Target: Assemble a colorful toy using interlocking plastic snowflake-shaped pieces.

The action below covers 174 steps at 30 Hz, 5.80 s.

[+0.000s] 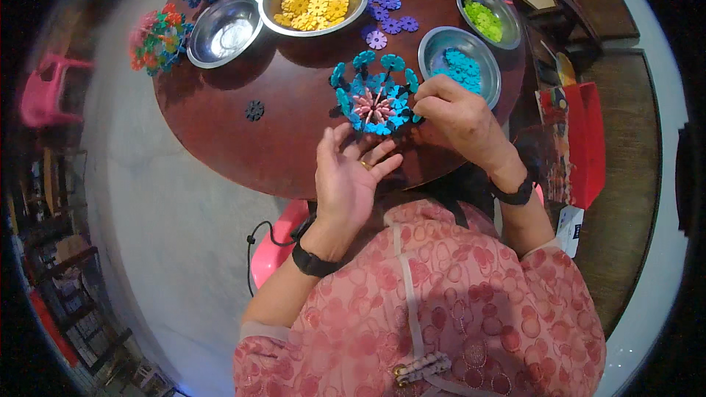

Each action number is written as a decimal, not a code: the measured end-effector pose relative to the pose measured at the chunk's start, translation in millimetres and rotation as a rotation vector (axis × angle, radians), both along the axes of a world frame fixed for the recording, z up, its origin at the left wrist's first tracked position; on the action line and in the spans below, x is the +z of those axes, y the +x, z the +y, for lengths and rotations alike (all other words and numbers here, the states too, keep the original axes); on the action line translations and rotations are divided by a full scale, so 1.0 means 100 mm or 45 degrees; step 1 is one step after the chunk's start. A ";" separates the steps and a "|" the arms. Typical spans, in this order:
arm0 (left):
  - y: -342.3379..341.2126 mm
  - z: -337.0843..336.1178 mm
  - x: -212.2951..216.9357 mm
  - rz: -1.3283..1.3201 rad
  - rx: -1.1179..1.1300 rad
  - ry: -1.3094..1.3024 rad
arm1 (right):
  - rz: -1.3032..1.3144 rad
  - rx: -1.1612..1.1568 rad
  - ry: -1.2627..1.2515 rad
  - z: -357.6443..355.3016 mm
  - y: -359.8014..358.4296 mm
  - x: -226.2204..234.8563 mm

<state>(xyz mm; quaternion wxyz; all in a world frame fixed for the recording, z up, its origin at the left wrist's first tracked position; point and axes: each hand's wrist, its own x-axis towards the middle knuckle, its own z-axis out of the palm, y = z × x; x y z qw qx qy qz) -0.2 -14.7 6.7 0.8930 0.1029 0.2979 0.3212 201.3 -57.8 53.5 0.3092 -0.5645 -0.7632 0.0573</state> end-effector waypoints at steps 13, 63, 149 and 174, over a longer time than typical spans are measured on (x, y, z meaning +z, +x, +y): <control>0.06 -0.01 0.15 0.272 -0.063 0.143 | 0.174 -0.432 -0.049 -0.06 0.56 0.02; 0.04 -0.09 -0.10 0.058 -0.297 -0.239 | 0.232 -0.141 -0.072 -0.07 -0.02 0.21; 0.01 0.08 0.07 0.288 -0.181 0.074 | -0.087 0.129 -0.056 -0.13 -0.18 -0.03; 0.00 0.04 0.02 0.268 -0.295 0.064 | -0.343 -0.504 -0.242 0.33 0.92 -0.30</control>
